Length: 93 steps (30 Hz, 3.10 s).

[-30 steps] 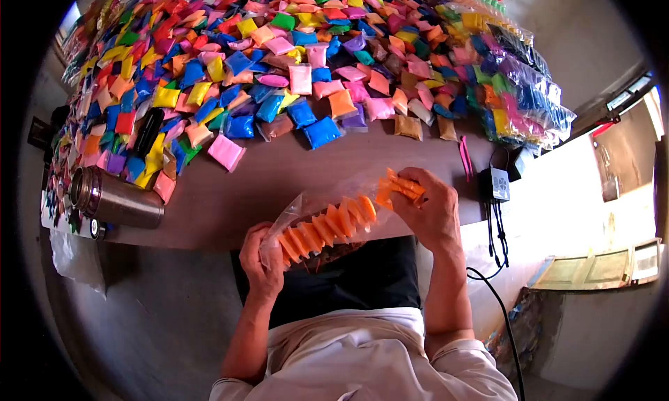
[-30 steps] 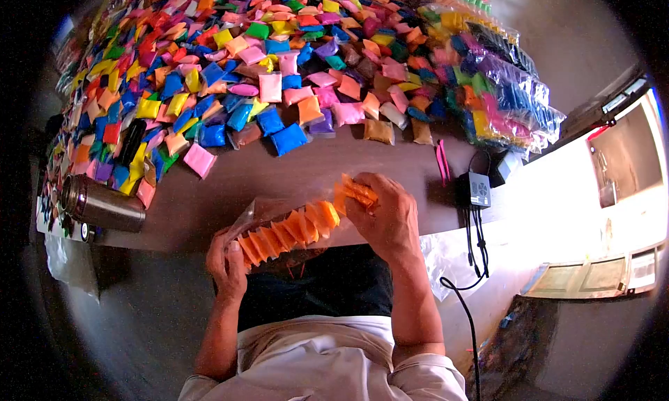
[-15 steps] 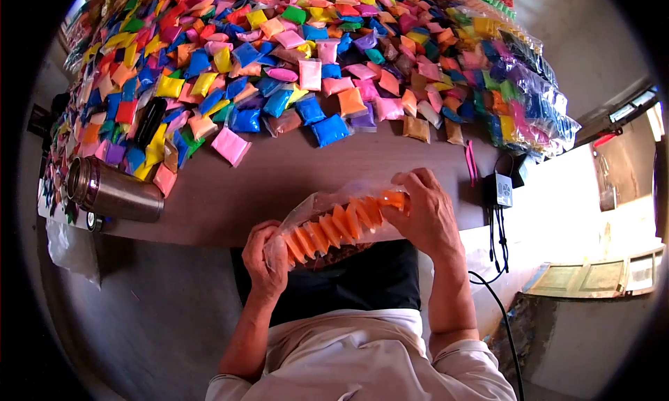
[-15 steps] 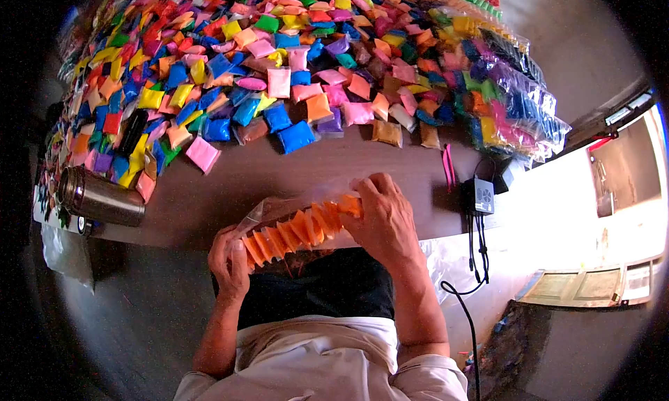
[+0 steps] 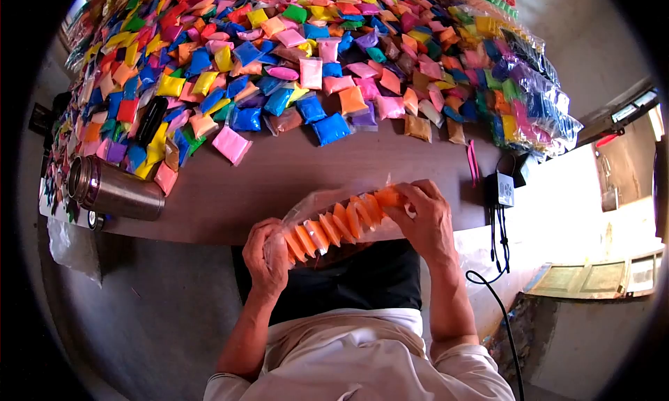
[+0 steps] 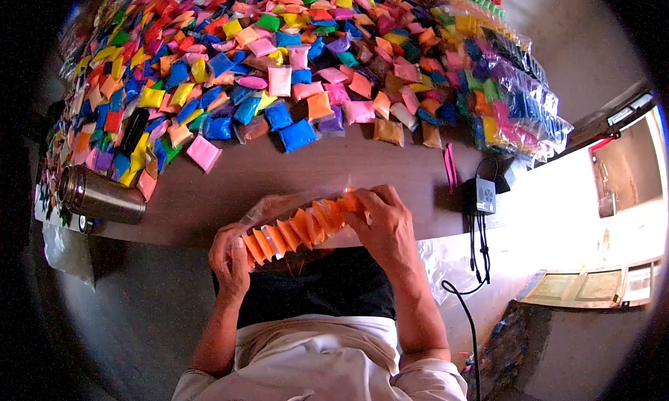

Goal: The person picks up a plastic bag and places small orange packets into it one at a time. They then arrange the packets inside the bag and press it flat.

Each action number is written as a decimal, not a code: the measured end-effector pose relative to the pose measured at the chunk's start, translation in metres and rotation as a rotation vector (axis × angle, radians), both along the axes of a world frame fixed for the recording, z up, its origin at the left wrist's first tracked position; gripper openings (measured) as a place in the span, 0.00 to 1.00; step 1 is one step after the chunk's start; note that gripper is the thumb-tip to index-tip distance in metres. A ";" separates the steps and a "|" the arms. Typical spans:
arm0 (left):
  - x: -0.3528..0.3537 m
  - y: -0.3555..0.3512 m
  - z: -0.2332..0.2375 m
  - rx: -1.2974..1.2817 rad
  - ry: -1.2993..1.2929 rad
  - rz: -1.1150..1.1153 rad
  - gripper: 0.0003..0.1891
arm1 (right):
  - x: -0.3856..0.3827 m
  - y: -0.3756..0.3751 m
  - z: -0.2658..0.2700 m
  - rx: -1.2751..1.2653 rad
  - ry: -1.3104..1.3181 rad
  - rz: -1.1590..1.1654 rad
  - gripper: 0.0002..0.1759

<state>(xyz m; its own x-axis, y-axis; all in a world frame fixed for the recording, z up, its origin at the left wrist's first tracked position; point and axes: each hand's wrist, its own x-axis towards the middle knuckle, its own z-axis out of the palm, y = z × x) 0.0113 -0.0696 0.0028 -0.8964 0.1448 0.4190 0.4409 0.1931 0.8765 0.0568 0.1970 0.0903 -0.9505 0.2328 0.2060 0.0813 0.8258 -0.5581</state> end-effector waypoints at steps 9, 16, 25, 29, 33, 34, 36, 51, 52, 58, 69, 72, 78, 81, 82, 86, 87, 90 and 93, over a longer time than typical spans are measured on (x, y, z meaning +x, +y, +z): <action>0.001 0.001 -0.003 0.020 -0.014 0.014 0.16 | 0.005 0.015 0.010 -0.068 -0.087 0.066 0.17; 0.000 0.001 -0.001 0.006 -0.004 0.006 0.16 | -0.004 0.005 -0.004 0.062 0.034 -0.033 0.12; -0.004 -0.002 0.010 -0.008 -0.073 0.009 0.16 | -0.005 0.012 -0.013 0.128 0.184 -0.039 0.11; -0.012 -0.004 0.025 -0.009 -0.209 -0.001 0.15 | 0.006 0.020 -0.007 -0.241 0.307 -0.148 0.06; -0.018 -0.007 0.034 0.045 -0.294 -0.069 0.14 | 0.019 0.010 0.013 -0.118 0.318 0.113 0.07; -0.021 -0.007 0.034 0.058 -0.300 -0.066 0.14 | 0.018 0.003 0.018 -0.055 0.325 0.207 0.09; -0.029 -0.007 0.032 0.068 -0.276 -0.058 0.12 | 0.013 -0.008 0.019 -0.003 0.326 0.348 0.13; -0.028 0.001 0.025 0.168 -0.294 0.011 0.14 | -0.001 -0.016 0.007 0.066 0.175 0.374 0.19; -0.027 0.001 0.026 0.157 -0.288 0.020 0.14 | -0.001 -0.018 0.012 0.079 0.162 0.394 0.24; -0.028 0.000 0.020 0.152 -0.272 0.036 0.13 | -0.009 -0.034 0.001 0.097 0.141 0.459 0.35; -0.029 0.001 0.022 0.129 -0.204 0.013 0.13 | -0.019 -0.033 -0.004 0.244 0.188 0.459 0.24; -0.030 0.001 0.021 0.147 -0.212 -0.003 0.13 | -0.023 -0.030 -0.014 0.231 0.193 0.476 0.23; -0.029 0.000 0.022 0.107 -0.177 0.000 0.13 | -0.025 -0.034 -0.007 0.216 0.011 0.498 0.32; -0.028 -0.001 0.021 0.125 -0.214 0.003 0.14 | -0.030 -0.038 -0.004 0.206 0.110 0.513 0.37; -0.028 -0.001 0.020 0.132 -0.222 -0.007 0.14 | -0.032 -0.039 -0.008 0.212 0.112 0.537 0.35; -0.029 -0.001 0.019 0.110 -0.170 0.014 0.15 | -0.037 -0.037 -0.009 0.209 0.016 0.601 0.30; -0.029 -0.002 0.019 0.111 -0.170 0.016 0.15 | -0.038 -0.036 -0.010 0.209 0.016 0.602 0.30; -0.028 -0.003 0.020 0.124 -0.248 -0.004 0.15 | -0.039 -0.036 -0.009 0.173 -0.063 0.610 0.29; -0.028 -0.003 0.020 0.103 -0.247 0.014 0.15 | -0.038 -0.039 0.000 0.184 -0.076 0.586 0.35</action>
